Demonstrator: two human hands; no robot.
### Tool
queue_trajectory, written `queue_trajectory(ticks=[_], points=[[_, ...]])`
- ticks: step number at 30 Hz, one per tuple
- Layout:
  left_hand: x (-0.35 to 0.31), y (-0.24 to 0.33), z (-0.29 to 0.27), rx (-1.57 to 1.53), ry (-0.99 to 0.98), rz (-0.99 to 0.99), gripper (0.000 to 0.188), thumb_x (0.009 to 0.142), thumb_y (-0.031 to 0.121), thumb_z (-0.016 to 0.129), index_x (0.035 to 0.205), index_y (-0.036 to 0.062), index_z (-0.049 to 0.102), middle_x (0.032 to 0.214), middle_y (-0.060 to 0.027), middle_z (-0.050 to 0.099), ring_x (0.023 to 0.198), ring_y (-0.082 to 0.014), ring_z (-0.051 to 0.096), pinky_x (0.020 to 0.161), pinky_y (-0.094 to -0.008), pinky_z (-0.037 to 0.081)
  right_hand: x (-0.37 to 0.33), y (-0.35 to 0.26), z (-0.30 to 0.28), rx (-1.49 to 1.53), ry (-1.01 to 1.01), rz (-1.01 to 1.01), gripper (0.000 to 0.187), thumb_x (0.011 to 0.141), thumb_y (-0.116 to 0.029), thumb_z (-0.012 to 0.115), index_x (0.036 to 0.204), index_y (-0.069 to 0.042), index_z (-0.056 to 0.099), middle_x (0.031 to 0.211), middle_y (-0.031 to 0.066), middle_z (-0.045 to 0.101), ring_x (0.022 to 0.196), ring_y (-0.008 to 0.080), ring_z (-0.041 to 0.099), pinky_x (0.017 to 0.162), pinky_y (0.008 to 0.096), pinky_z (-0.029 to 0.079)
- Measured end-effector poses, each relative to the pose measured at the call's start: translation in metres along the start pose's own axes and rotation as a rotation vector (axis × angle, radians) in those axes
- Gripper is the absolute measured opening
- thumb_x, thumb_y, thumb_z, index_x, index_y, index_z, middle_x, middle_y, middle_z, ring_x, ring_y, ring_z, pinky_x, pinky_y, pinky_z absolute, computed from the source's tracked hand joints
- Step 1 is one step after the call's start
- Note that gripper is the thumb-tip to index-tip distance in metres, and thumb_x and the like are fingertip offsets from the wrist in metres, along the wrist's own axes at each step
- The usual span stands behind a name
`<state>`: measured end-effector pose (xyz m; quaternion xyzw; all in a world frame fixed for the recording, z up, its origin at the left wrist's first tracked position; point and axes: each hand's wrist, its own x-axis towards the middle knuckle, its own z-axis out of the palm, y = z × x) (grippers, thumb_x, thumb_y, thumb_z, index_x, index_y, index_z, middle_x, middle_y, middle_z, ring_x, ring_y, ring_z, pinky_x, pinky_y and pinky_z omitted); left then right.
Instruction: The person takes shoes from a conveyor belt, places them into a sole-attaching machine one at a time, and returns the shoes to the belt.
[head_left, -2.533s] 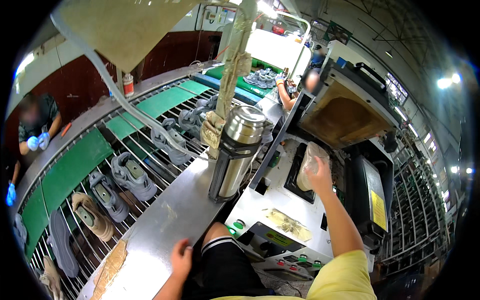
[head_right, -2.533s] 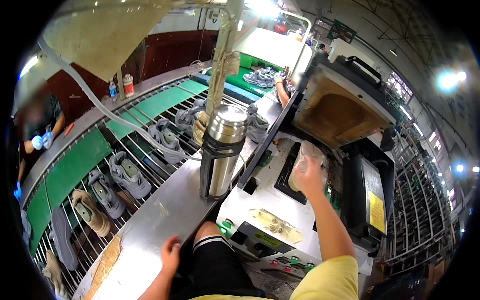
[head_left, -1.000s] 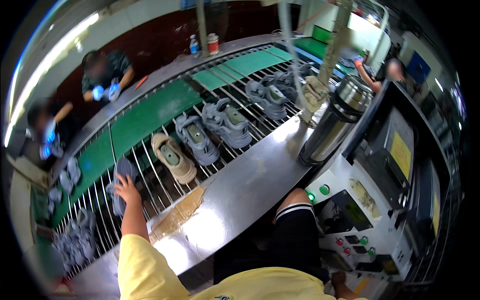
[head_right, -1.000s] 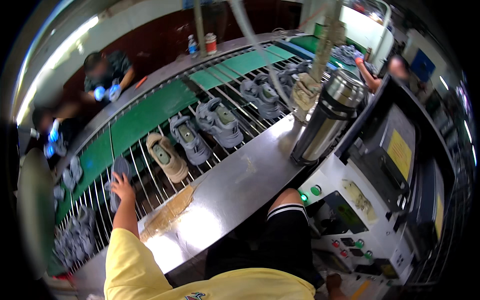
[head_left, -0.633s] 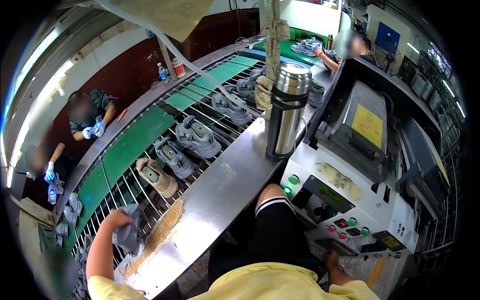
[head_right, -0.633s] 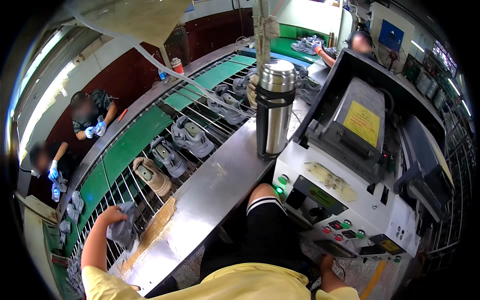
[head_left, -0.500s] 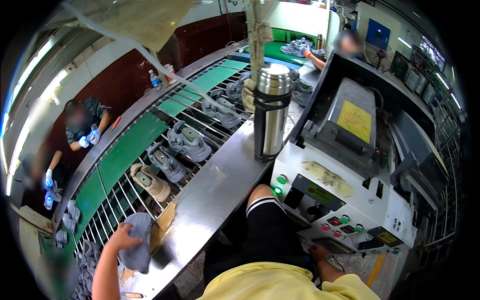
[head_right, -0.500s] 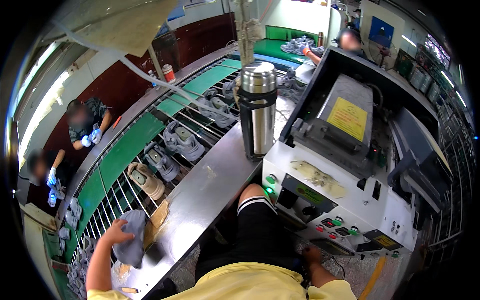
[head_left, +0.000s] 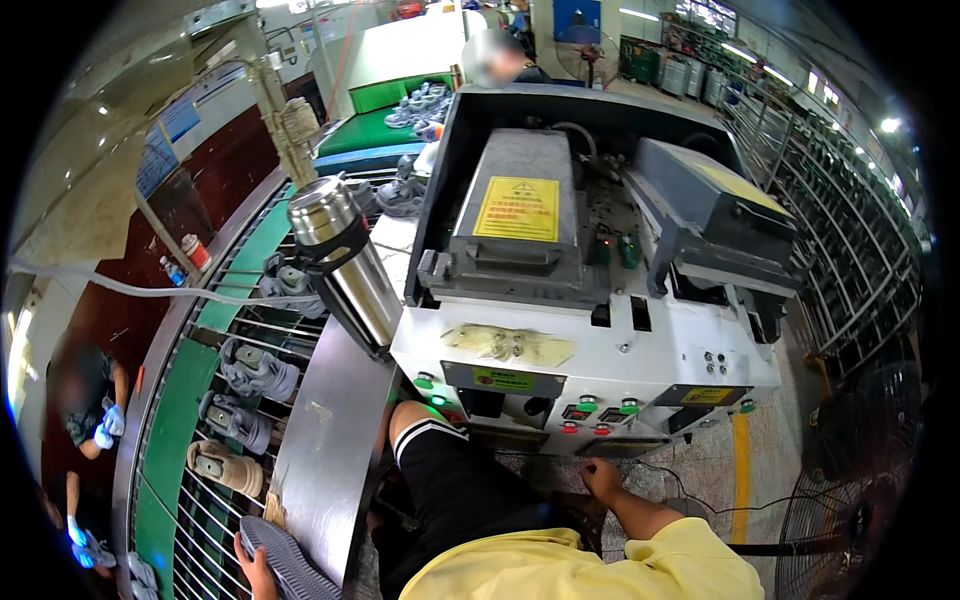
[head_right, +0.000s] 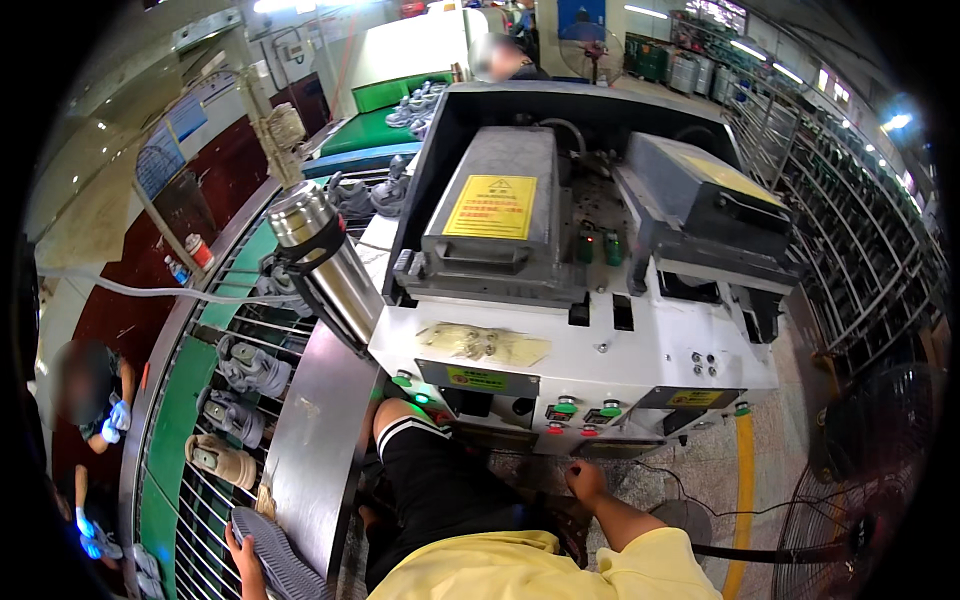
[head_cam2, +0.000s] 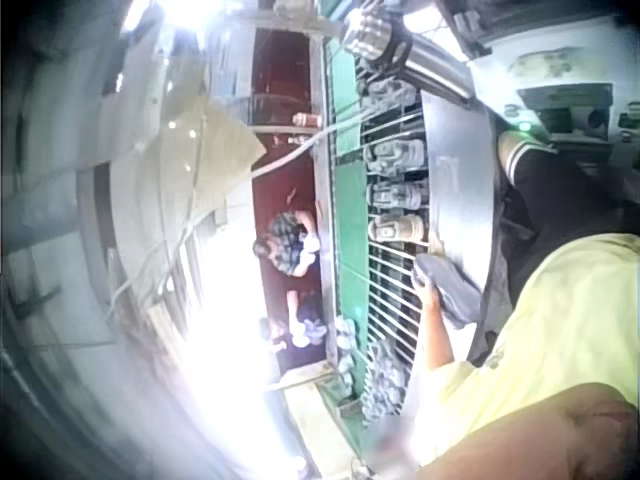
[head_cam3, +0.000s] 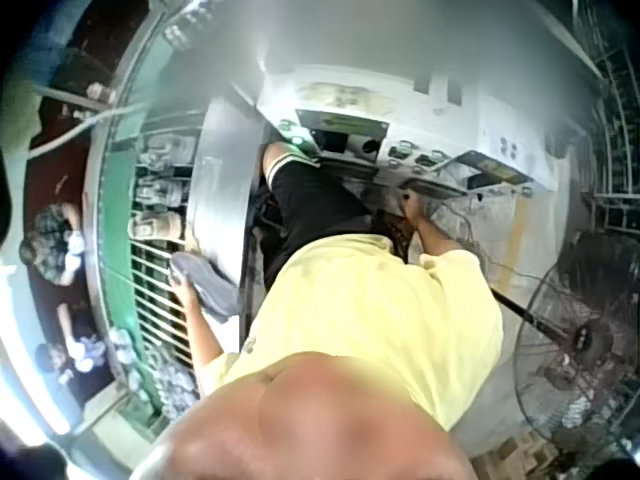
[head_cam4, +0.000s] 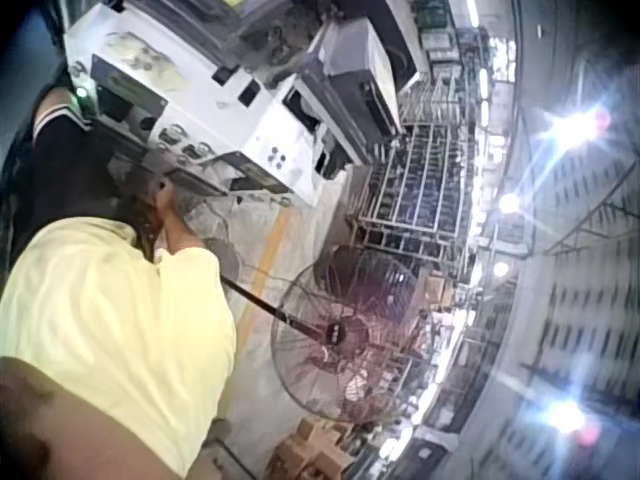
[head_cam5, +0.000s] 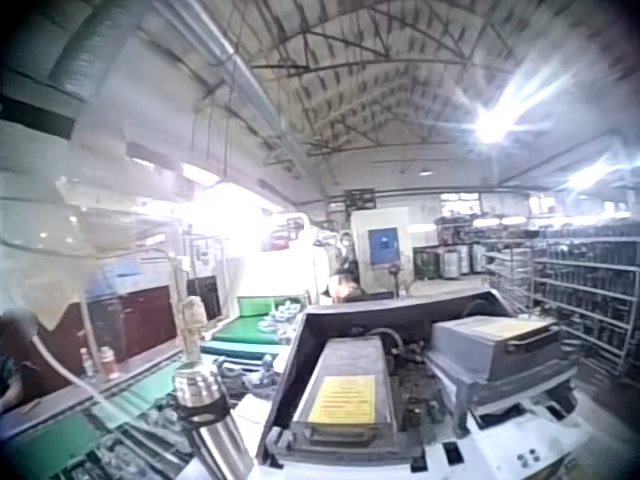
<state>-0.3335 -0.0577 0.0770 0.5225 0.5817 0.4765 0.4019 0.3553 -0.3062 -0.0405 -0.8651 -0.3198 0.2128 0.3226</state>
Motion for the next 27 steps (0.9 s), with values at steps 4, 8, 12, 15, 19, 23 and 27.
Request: queue_trajectory(ticks=[4,8,12,15,19,23,27], points=[[0.031,0.015,0.071,-0.004,-0.006,-0.001,0.069,0.077,0.007,0.060,0.140,0.0006,0.032,0.131,-0.0172,0.046,0.115,-0.0261,0.050,0.099,-0.0343,0.039,-0.010,0.031,0.020,-0.079,-0.048,0.031,0.019,0.077,-0.025,0.063,0.084,-0.008,0.067,0.080,0.0159,0.065,0.076,0.0342,0.063,0.067,0.0422,0.050],[0.061,0.043,0.159,0.258,0.085,0.019,0.068,0.077,0.018,0.066,0.136,-0.0011,0.038,0.135,-0.0177,0.043,0.124,-0.0274,0.042,0.106,-0.0345,0.029,-0.014,-0.045,0.002,0.044,0.015,-0.196,0.013,0.076,-0.017,0.066,0.083,-0.007,0.065,0.077,0.0137,0.064,0.071,0.0302,0.064,0.063,0.0383,0.050],[0.083,0.072,0.214,0.672,0.277,0.389,0.067,0.073,0.008,0.062,0.134,-0.0025,0.038,0.135,-0.0253,0.041,0.127,-0.0372,0.038,0.108,-0.0419,0.028,0.000,-0.127,-0.075,0.160,0.258,-0.539,0.008,0.073,-0.007,0.067,0.080,-0.006,0.063,0.073,0.0124,0.063,0.067,0.0271,0.064,0.058,0.0346,0.049],[0.082,0.120,0.255,0.531,0.268,0.690,0.044,0.073,0.003,0.060,0.116,-0.0038,0.053,0.115,-0.0198,0.056,0.108,-0.0318,0.054,0.096,-0.0393,0.040,0.021,-0.145,-0.145,0.040,0.497,-0.670,0.010,0.067,-0.004,0.066,0.075,-0.007,0.061,0.072,0.0096,0.062,0.064,0.0281,0.062,0.057,0.0356,0.049],[0.098,0.116,0.305,0.209,-0.241,0.405,0.011,0.079,0.004,0.059,0.085,-0.0031,0.064,0.072,-0.0086,0.063,0.066,-0.0146,0.060,0.066,-0.0265,0.048,0.069,-0.138,-0.229,-0.203,0.801,-0.571,0.017,0.072,-0.005,0.062,0.089,-0.004,0.062,0.083,0.0143,0.063,0.078,0.0334,0.061,0.069,0.0405,0.049],[0.109,0.079,0.315,0.548,-0.595,0.093,0.022,0.080,0.015,0.062,0.095,-0.0003,0.065,0.081,-0.0129,0.067,0.074,-0.0213,0.064,0.070,-0.0318,0.050,0.131,-0.111,-0.283,-0.441,1.027,-0.337,0.041,0.079,-0.018,0.065,0.115,0.000,0.056,0.106,0.0217,0.060,0.099,0.0422,0.054,0.086,0.0464,0.045],[0.099,0.087,0.301,0.635,-0.652,-0.083,0.031,0.079,0.023,0.065,0.102,0.0015,0.064,0.085,-0.0155,0.068,0.079,-0.0267,0.066,0.072,-0.0367,0.051,0.211,-0.084,-0.325,-0.420,0.741,-0.125,0.055,0.085,-0.034,0.061,0.128,-0.003,0.050,0.133,0.0249,0.046,0.118,0.0439,0.045,0.098,0.0468,0.039]])
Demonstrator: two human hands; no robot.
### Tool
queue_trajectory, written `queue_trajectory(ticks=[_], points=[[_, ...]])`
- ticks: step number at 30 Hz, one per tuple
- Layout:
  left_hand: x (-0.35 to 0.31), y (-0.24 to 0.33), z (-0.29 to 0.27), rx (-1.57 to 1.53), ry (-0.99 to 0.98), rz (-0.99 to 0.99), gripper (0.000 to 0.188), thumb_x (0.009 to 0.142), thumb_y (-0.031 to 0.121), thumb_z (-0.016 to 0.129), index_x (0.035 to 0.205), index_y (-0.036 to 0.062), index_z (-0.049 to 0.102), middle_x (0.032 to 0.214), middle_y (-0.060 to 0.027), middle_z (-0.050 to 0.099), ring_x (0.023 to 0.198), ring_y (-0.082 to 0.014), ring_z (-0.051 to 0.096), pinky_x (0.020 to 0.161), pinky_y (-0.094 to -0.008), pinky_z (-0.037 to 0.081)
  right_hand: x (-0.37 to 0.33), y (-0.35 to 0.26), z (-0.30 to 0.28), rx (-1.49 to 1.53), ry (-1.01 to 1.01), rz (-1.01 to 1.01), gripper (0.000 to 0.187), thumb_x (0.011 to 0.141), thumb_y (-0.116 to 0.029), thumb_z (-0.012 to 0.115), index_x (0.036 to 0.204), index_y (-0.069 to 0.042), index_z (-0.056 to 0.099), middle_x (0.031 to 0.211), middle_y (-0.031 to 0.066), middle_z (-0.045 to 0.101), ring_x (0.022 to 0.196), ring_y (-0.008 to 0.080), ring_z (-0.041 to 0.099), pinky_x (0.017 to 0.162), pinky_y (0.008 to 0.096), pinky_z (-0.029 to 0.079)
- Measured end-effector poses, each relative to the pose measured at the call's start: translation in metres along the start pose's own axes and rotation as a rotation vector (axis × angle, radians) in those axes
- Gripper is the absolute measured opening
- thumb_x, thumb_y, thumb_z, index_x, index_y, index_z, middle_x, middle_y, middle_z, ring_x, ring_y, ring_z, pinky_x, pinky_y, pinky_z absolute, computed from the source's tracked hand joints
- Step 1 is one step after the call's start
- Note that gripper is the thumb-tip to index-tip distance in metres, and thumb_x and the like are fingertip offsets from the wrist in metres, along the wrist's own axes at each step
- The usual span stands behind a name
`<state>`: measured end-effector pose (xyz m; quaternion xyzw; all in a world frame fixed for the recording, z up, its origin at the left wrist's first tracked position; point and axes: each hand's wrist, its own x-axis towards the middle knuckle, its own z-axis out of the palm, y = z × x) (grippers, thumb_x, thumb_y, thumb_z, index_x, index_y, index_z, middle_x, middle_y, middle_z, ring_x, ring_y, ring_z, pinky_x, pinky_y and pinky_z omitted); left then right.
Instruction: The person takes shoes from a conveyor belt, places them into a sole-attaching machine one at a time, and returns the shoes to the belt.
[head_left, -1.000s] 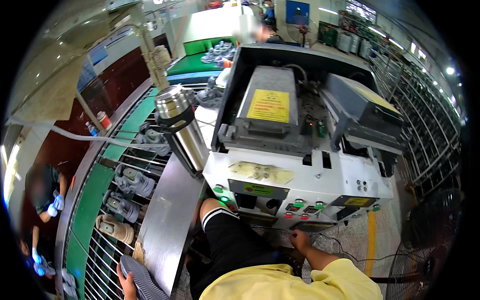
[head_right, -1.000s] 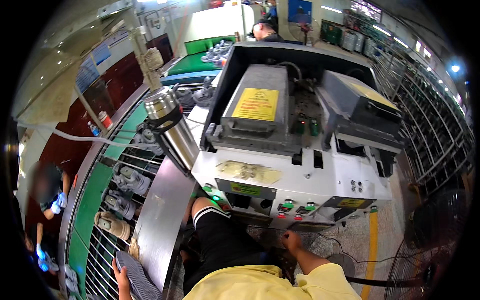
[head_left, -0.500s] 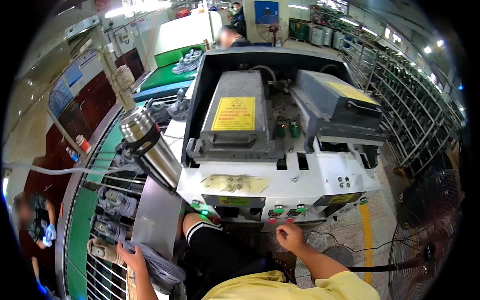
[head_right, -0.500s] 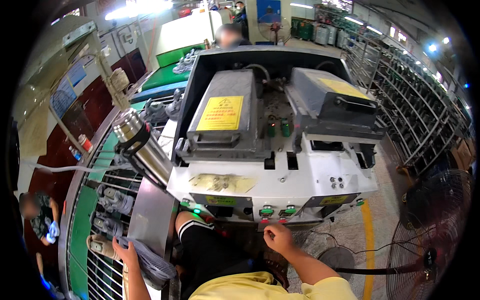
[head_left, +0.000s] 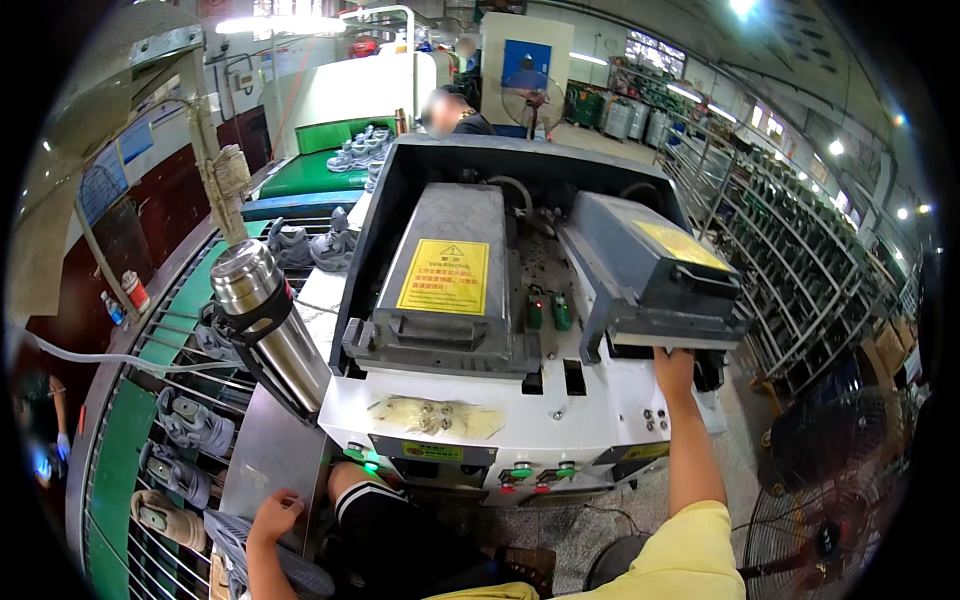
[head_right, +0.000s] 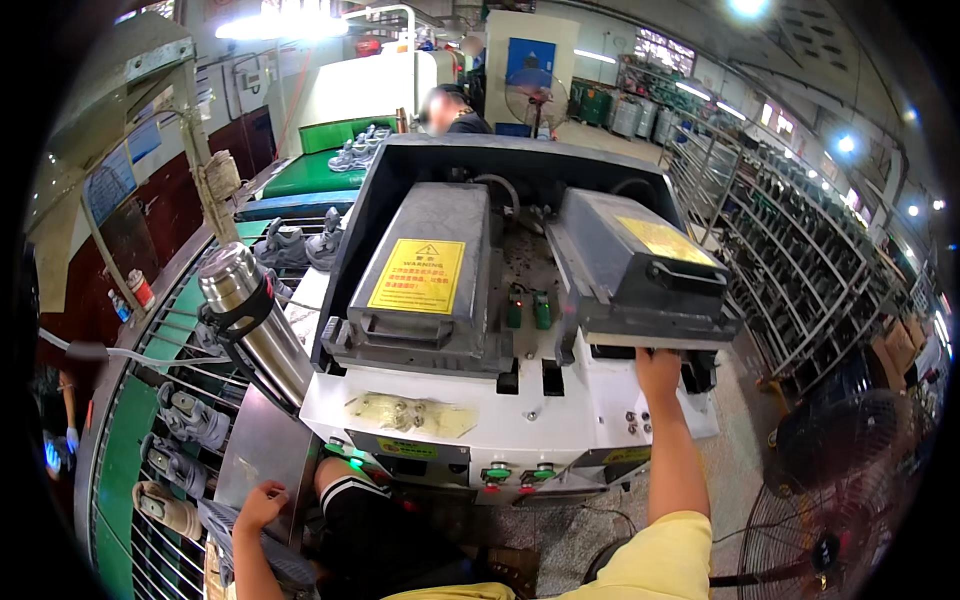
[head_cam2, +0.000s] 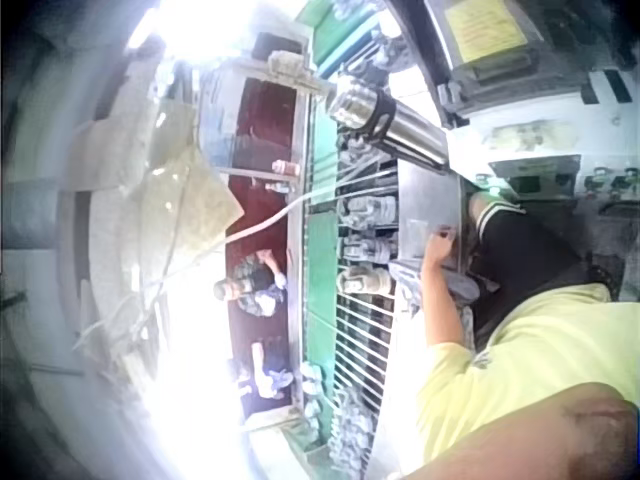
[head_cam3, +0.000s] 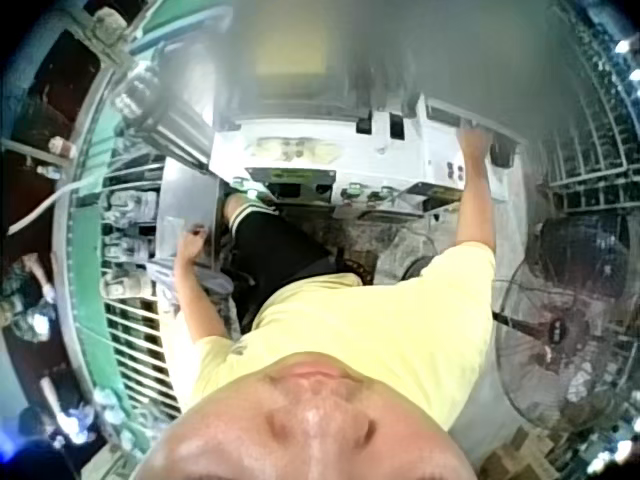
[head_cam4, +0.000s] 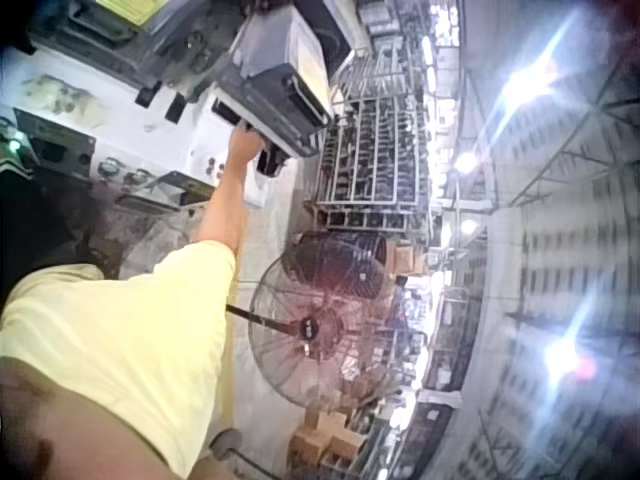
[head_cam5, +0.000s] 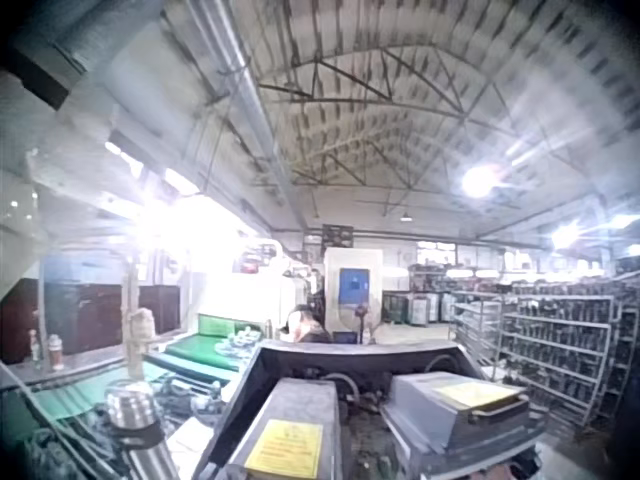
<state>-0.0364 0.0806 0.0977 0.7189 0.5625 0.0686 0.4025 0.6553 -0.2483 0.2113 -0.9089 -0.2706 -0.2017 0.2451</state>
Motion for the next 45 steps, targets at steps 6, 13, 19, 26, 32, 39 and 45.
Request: queue_trajectory(ticks=[6,13,19,26,32,39,45], points=[[0.011,-0.006,0.005,0.110,0.091,0.086,0.028,0.077,0.022,0.065,0.099,0.0043,0.065,0.084,-0.0176,0.068,0.079,-0.0323,0.066,0.072,-0.0392,0.051,0.088,0.029,0.043,-0.347,-0.147,-0.032,0.063,0.085,-0.046,0.051,0.134,-0.008,0.046,0.141,0.0176,0.042,0.130,0.0376,0.038,0.109,0.0480,0.027],[0.009,0.010,0.007,0.257,0.046,0.168,0.021,0.074,0.024,0.063,0.087,0.0072,0.068,0.080,-0.0160,0.067,0.080,-0.0342,0.065,0.072,-0.0419,0.052,0.116,0.004,0.024,-0.328,-0.170,0.032,0.070,0.078,-0.047,0.057,0.135,-0.008,0.045,0.141,0.0169,0.042,0.130,0.0368,0.038,0.109,0.0471,0.028],[0.013,-0.001,0.015,0.356,0.070,0.188,0.022,0.075,0.028,0.061,0.085,0.0097,0.068,0.081,-0.0154,0.068,0.080,-0.0353,0.064,0.074,-0.0442,0.052,0.147,-0.034,0.023,-0.194,-0.161,-0.003,0.076,0.073,-0.048,0.062,0.136,-0.009,0.045,0.141,0.0163,0.042,0.131,0.0361,0.038,0.108,0.0464,0.029],[0.009,0.006,0.017,0.497,0.073,0.210,0.024,0.078,0.032,0.058,0.085,0.0116,0.069,0.083,-0.0151,0.068,0.082,-0.0349,0.064,0.074,-0.0448,0.052,0.136,-0.084,-0.006,-0.192,-0.242,0.470,0.088,0.060,-0.040,0.070,0.138,-0.013,0.038,0.129,0.0210,0.053,0.119,0.0354,0.053,0.100,0.0441,0.042],[0.011,0.009,0.019,0.492,0.075,0.231,0.025,0.078,0.033,0.058,0.083,0.0106,0.069,0.088,-0.0150,0.068,0.084,-0.0342,0.064,0.076,-0.0439,0.051,0.097,-0.108,-0.031,-0.061,0.053,0.474,0.090,0.061,-0.040,0.071,0.139,-0.013,0.035,0.126,0.0214,0.054,0.115,0.0362,0.054,0.097,0.0453,0.043],[0.000,0.016,0.013,0.233,0.028,0.299,0.023,0.079,0.027,0.061,0.089,0.0082,0.069,0.085,-0.0165,0.068,0.081,-0.0346,0.064,0.074,-0.0419,0.051,-0.002,-0.076,-0.017,0.399,0.684,0.160,0.097,0.061,-0.020,0.073,0.143,-0.003,0.025,0.137,0.0239,0.038,0.123,0.0410,0.041,0.104,0.0465,0.034],[-0.029,0.053,0.009,-0.472,-0.186,0.398,0.016,0.087,0.009,0.059,0.099,0.0001,0.065,0.094,-0.0052,0.067,0.088,-0.0135,0.062,0.080,-0.0278,0.050,-0.101,-0.069,-0.047,1.301,0.458,0.221,0.077,0.067,-0.015,0.063,0.137,0.001,0.036,0.135,0.0169,0.043,0.121,0.0335,0.045,0.103,0.0409,0.035]])
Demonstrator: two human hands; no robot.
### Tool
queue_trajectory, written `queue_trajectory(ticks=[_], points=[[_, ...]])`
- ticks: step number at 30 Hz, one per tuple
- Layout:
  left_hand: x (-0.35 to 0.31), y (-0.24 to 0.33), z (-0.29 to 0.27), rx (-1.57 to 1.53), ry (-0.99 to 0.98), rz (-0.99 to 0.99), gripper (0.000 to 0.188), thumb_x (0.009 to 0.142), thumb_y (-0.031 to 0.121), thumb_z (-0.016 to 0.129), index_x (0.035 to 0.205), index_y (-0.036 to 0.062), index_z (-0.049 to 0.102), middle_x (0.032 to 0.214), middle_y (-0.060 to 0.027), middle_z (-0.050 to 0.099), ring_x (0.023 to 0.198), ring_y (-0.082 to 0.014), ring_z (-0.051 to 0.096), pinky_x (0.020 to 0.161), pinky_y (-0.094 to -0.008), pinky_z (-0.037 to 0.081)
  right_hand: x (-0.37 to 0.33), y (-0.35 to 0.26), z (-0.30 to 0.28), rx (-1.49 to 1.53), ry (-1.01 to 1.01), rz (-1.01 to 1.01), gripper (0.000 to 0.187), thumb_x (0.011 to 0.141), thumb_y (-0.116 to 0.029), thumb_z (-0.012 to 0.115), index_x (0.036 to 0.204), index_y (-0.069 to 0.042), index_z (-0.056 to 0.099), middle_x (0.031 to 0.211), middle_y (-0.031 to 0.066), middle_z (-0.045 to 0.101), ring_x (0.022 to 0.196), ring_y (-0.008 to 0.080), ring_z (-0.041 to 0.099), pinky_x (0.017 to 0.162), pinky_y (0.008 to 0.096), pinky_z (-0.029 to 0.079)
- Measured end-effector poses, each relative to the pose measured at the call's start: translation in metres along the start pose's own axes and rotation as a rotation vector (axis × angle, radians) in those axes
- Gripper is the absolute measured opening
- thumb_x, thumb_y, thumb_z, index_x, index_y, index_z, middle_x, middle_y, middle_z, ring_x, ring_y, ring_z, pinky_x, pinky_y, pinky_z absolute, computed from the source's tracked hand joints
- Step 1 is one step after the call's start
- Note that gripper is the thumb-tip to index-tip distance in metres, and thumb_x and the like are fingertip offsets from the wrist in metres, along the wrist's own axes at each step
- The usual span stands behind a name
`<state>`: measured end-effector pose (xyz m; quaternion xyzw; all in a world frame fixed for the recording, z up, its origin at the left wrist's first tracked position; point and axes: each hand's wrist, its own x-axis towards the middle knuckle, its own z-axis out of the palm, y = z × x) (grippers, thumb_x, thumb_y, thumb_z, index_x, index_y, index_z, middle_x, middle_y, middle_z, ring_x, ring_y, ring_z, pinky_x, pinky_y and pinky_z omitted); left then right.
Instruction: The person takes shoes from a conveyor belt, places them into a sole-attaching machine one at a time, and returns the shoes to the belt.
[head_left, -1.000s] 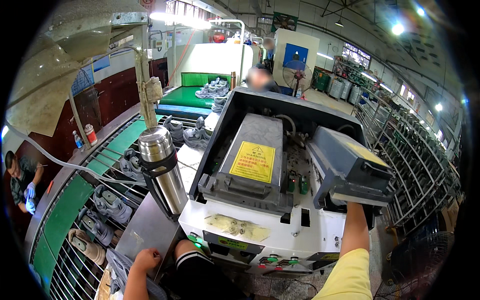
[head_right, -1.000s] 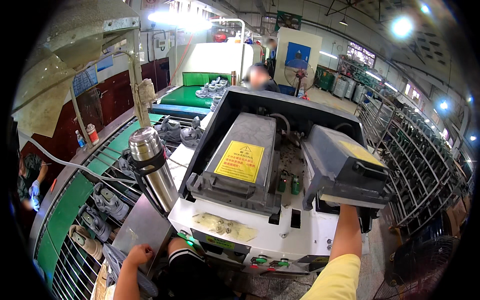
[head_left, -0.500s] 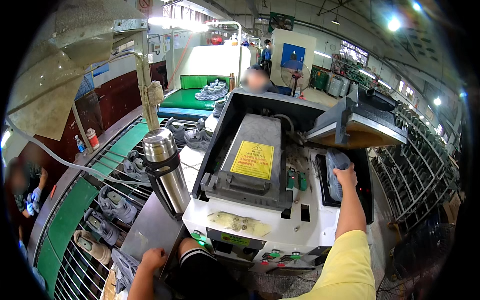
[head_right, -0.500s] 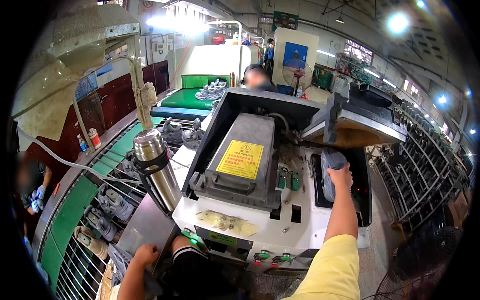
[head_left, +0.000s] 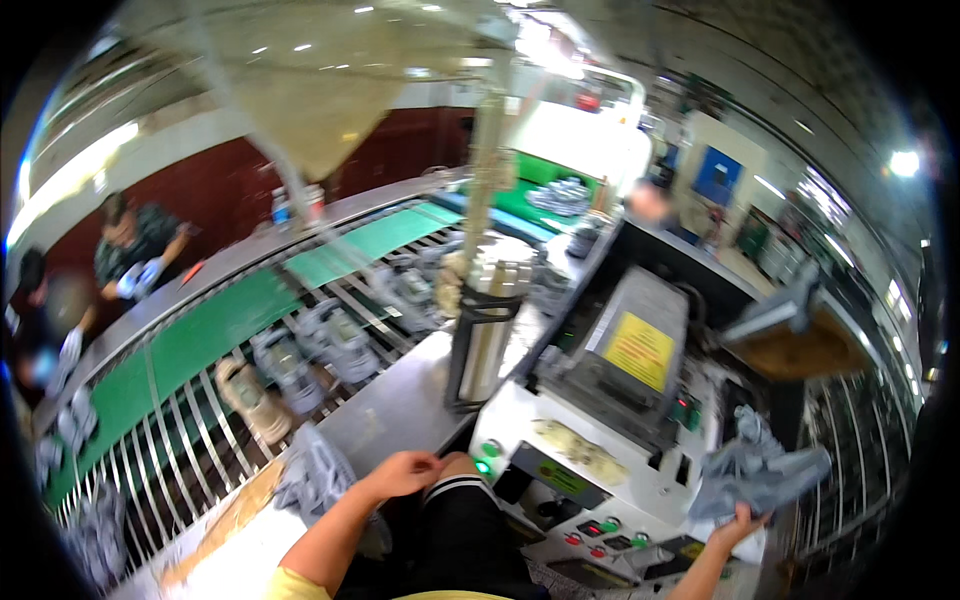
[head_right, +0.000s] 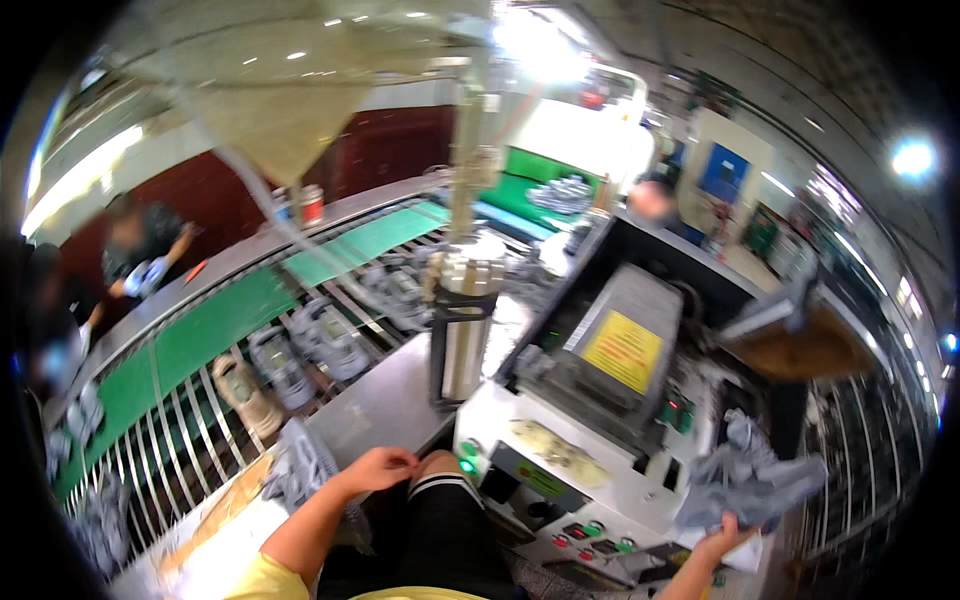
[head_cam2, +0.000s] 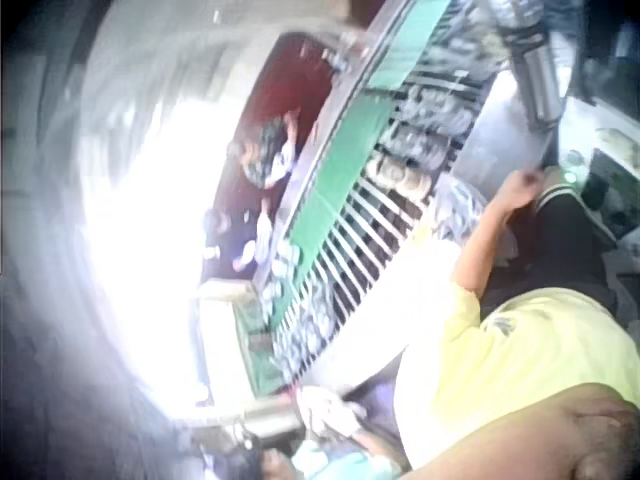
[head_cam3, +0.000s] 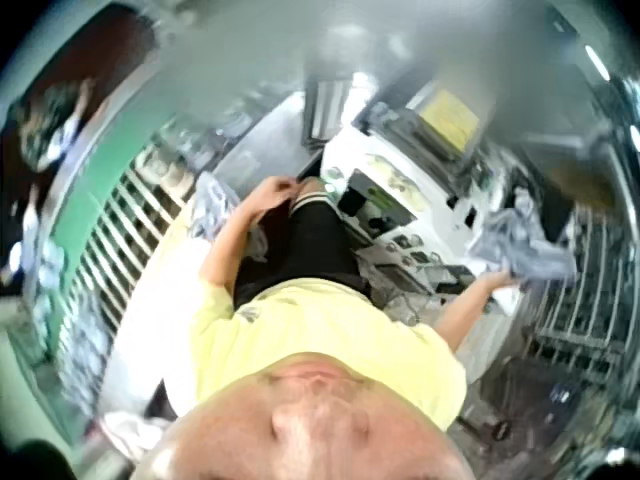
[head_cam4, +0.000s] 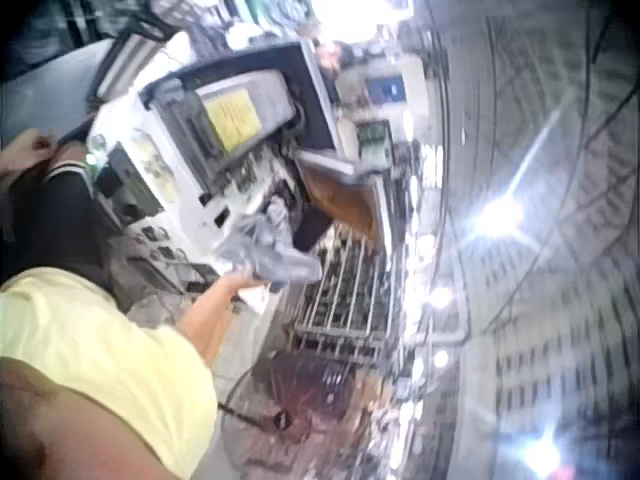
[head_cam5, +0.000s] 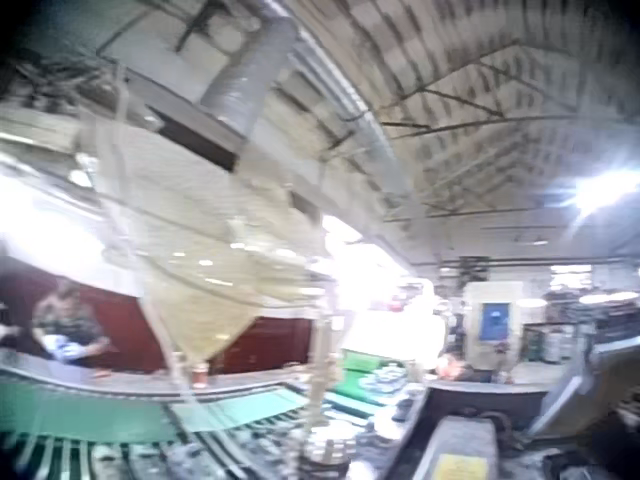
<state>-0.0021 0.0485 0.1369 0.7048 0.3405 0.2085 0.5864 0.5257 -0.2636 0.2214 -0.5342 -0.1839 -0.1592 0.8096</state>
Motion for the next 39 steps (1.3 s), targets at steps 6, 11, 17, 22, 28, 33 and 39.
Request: queue_trajectory(ticks=[6,11,17,22,28,33,39], points=[[-0.049,0.082,0.061,-0.502,-0.369,0.367,0.077,0.087,0.029,0.067,0.145,0.0055,0.023,0.146,-0.0117,0.033,0.134,-0.0222,0.033,0.107,-0.0366,0.030,-0.147,-0.066,0.094,0.499,-0.349,0.796,0.063,0.070,-0.030,0.045,0.125,0.000,0.049,0.123,0.0156,0.054,0.114,0.0295,0.051,0.098,0.0412,0.042],[-0.114,0.041,0.027,-0.674,0.099,0.312,0.099,0.070,0.035,0.078,0.144,-0.0029,0.024,0.144,-0.0164,0.035,0.133,-0.0282,0.036,0.110,-0.0421,0.026,-0.280,-0.111,0.206,0.500,-1.251,1.115,0.071,0.059,-0.017,0.057,0.127,0.002,0.046,0.118,0.0136,0.056,0.112,0.0317,0.053,0.098,0.0435,0.041],[-0.252,-0.003,-0.073,-1.077,0.747,0.505,0.083,0.065,0.025,0.074,0.134,-0.0039,0.038,0.128,-0.0201,0.051,0.116,-0.0315,0.053,0.102,-0.0417,0.042,-0.387,-0.155,0.299,0.213,-2.190,0.590,0.081,0.085,-0.022,0.066,0.147,-0.001,0.019,0.143,0.0202,0.036,0.134,0.0296,0.033,0.109,0.0404,0.027],[-0.301,-0.068,-0.188,-0.876,1.140,0.299,0.063,0.072,0.011,0.065,0.130,0.0001,0.041,0.116,-0.0155,0.056,0.105,-0.0296,0.057,0.093,-0.0428,0.048,-0.457,-0.060,0.288,-0.182,-2.098,0.699,0.095,0.080,-0.034,0.072,0.148,-0.001,0.013,0.141,0.0260,0.036,0.130,0.0315,0.038,0.105,0.0409,0.033],[-0.275,-0.127,-0.304,-0.588,1.317,-0.118,0.057,0.066,-0.001,0.065,0.120,0.0018,0.046,0.102,-0.0127,0.058,0.090,-0.0255,0.059,0.076,-0.0396,0.051,-0.512,-0.035,0.278,-0.176,-2.112,0.943,0.097,0.078,-0.034,0.073,0.145,0.005,0.014,0.142,0.0216,0.035,0.132,0.0284,0.036,0.108,0.0351,0.028],[-0.195,-0.139,-0.312,-0.174,1.494,-0.354,0.060,0.057,0.005,0.071,0.114,-0.0001,0.052,0.097,-0.0126,0.061,0.085,-0.0242,0.059,0.075,-0.0359,0.049,-0.526,-0.032,0.289,-0.093,-1.870,1.244,0.083,0.073,-0.017,0.067,0.143,0.002,0.026,0.135,0.0179,0.043,0.121,0.0250,0.045,0.102,0.0333,0.035],[-0.179,-0.125,-0.304,-0.021,1.473,-0.437,0.069,0.060,0.011,0.073,0.123,-0.0020,0.048,0.112,-0.0170,0.060,0.096,-0.0273,0.060,0.083,-0.0361,0.048,-0.520,-0.042,0.287,-0.148,-1.637,1.160,0.072,0.068,-0.011,0.062,0.135,0.003,0.041,0.110,0.0123,0.058,0.098,0.0197,0.055,0.089,0.0287,0.042]])
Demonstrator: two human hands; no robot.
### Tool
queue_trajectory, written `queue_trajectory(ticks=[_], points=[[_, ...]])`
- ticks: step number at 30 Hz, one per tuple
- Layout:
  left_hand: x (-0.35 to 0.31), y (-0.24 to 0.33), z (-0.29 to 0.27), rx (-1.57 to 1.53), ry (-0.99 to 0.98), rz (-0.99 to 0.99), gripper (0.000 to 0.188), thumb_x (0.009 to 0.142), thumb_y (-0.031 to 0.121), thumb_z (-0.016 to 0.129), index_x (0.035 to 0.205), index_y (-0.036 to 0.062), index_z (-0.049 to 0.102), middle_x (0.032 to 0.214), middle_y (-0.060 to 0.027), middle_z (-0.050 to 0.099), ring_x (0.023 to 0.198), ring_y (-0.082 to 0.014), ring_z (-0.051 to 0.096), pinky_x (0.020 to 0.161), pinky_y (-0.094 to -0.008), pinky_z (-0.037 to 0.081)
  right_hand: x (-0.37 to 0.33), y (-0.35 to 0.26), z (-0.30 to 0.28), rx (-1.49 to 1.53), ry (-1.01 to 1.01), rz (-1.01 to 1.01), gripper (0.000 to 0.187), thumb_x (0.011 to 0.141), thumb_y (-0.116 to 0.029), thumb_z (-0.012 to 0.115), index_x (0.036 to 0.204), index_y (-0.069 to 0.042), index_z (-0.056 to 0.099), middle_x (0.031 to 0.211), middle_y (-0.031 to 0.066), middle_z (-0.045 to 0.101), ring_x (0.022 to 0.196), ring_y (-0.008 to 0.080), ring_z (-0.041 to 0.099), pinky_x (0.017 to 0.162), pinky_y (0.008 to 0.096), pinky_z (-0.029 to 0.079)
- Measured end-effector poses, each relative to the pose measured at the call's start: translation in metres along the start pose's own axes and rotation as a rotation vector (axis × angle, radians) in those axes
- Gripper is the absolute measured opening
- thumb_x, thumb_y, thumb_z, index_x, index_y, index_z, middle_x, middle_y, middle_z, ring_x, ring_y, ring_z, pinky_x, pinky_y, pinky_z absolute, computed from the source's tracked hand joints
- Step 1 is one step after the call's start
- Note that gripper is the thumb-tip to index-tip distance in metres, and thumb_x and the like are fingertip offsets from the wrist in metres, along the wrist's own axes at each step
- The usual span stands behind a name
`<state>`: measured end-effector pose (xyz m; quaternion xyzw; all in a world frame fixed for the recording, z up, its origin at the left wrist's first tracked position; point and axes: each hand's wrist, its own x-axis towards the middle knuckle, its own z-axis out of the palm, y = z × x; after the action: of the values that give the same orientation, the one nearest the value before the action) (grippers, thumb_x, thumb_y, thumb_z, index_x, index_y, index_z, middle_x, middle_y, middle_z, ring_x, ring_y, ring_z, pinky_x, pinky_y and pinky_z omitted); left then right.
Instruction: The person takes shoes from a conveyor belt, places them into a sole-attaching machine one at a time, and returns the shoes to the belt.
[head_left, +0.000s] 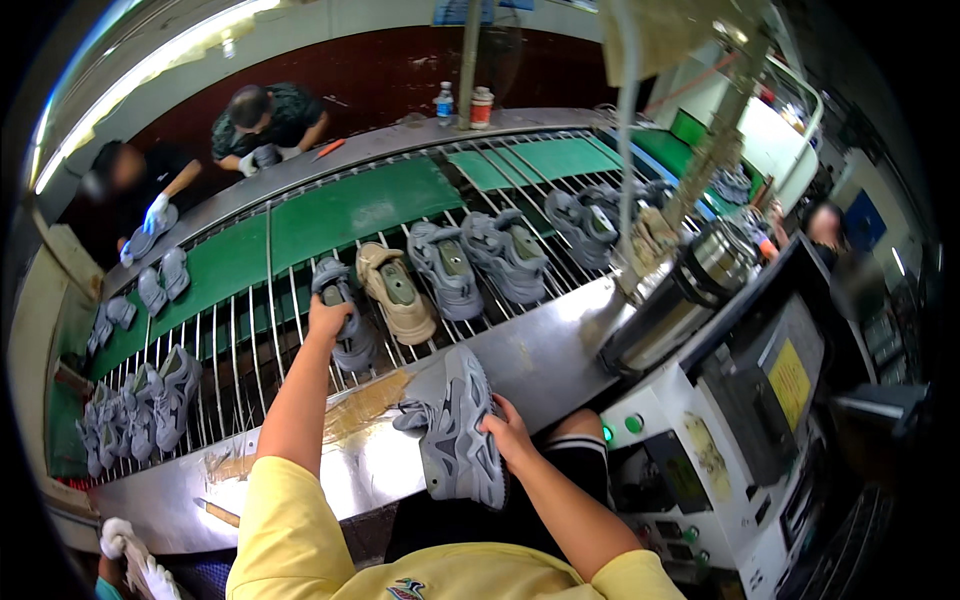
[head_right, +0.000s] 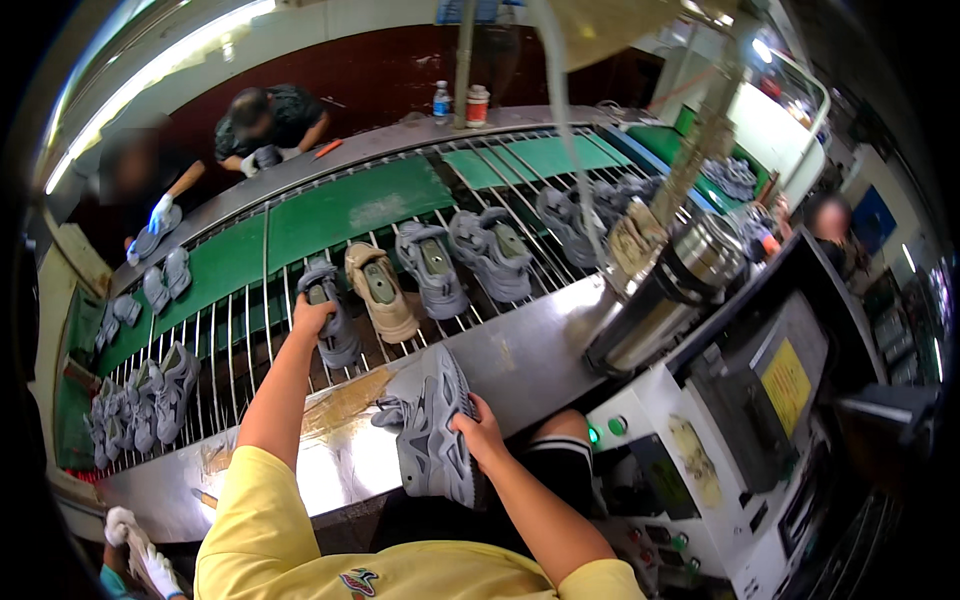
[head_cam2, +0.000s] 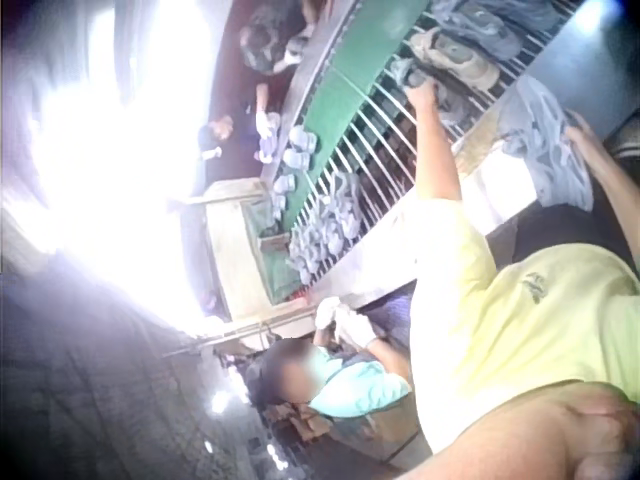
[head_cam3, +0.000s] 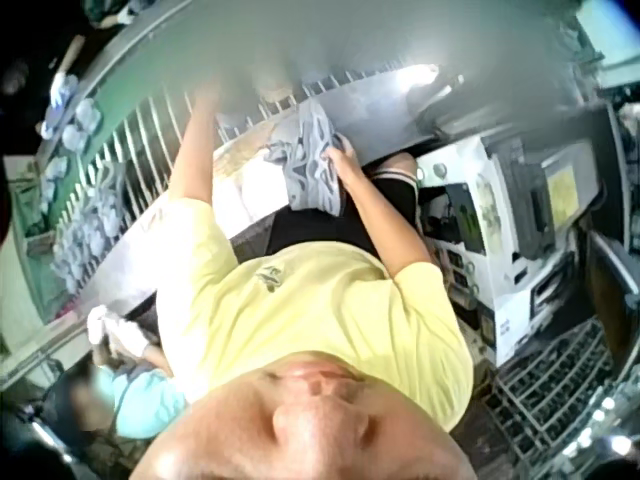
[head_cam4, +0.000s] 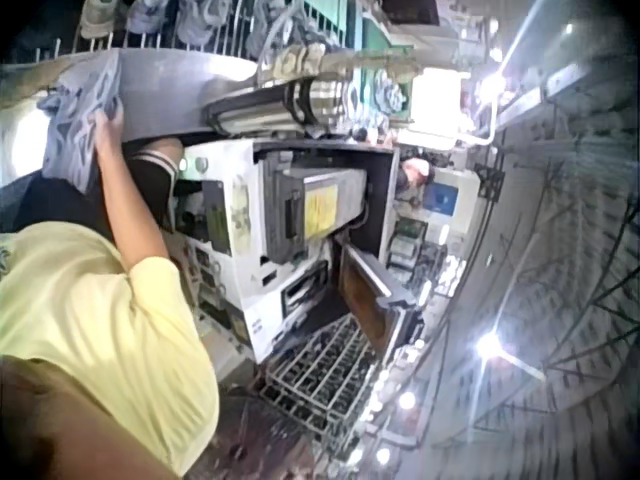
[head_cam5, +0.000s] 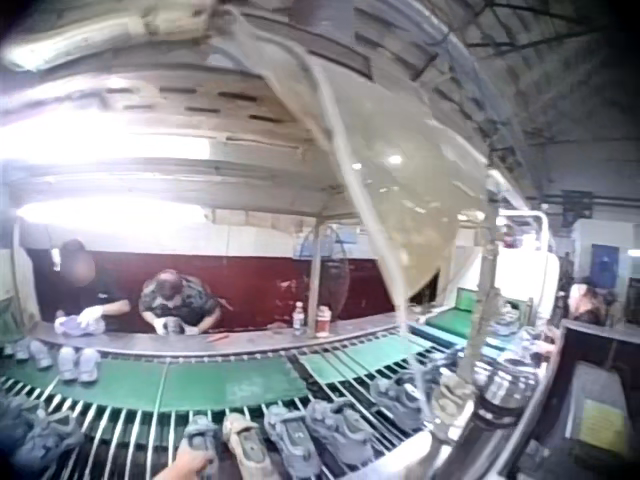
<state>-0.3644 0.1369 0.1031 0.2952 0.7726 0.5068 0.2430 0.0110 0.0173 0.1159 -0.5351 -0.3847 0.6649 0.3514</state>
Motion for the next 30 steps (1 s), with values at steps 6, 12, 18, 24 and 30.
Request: queue_trajectory(ticks=[6,12,18,24,30], points=[[-0.083,-0.013,0.038,0.116,0.377,0.720,0.042,0.069,0.010,0.066,0.110,0.0004,0.057,0.109,-0.0180,0.059,0.104,-0.0356,0.053,0.095,-0.0414,0.039,-0.093,-0.010,-0.111,0.047,0.017,-0.047,0.074,0.067,-0.011,0.062,0.138,-0.001,0.042,0.109,0.0078,0.061,0.094,0.0123,0.056,0.080,0.0251,0.044],[-0.255,-0.008,0.099,-0.109,-0.228,0.855,0.005,0.072,-0.004,0.056,0.074,0.0012,0.055,0.076,-0.0115,0.056,0.077,-0.0274,0.054,0.074,-0.0344,0.043,-0.282,-0.010,-0.260,0.137,0.351,-0.320,0.077,0.054,-0.011,0.064,0.129,0.001,0.051,0.118,0.0070,0.059,0.102,0.0173,0.056,0.087,0.0300,0.045],[-0.329,-0.014,0.198,-0.328,-0.735,0.502,0.009,0.079,-0.005,0.052,0.083,0.0017,0.056,0.075,-0.0022,0.055,0.070,-0.0098,0.052,0.067,-0.0232,0.042,-0.455,-0.018,-0.367,0.092,1.159,-0.633,0.077,0.049,-0.013,0.058,0.124,0.004,0.054,0.106,0.0116,0.063,0.096,0.0218,0.060,0.084,0.0289,0.047],[-0.316,-0.034,0.232,-0.087,-0.799,0.565,0.011,0.081,-0.002,0.053,0.090,0.0005,0.058,0.068,-0.0001,0.055,0.060,-0.0090,0.052,0.057,-0.0234,0.043,-0.475,-0.108,-0.524,-0.142,1.535,-0.475,0.072,0.060,-0.016,0.061,0.128,0.004,0.053,0.092,0.0087,0.065,0.079,0.0190,0.060,0.073,0.0261,0.047],[-0.326,-0.030,0.233,-0.254,-0.821,0.313,0.006,0.089,0.004,0.056,0.084,0.0039,0.056,0.064,0.0017,0.052,0.055,-0.0052,0.046,0.050,-0.0207,0.036,-0.412,-0.174,-0.653,-0.806,1.755,0.082,0.075,0.051,-0.033,0.067,0.122,-0.011,0.061,0.113,0.0207,0.063,0.106,0.0324,0.061,0.090,0.0370,0.048]])
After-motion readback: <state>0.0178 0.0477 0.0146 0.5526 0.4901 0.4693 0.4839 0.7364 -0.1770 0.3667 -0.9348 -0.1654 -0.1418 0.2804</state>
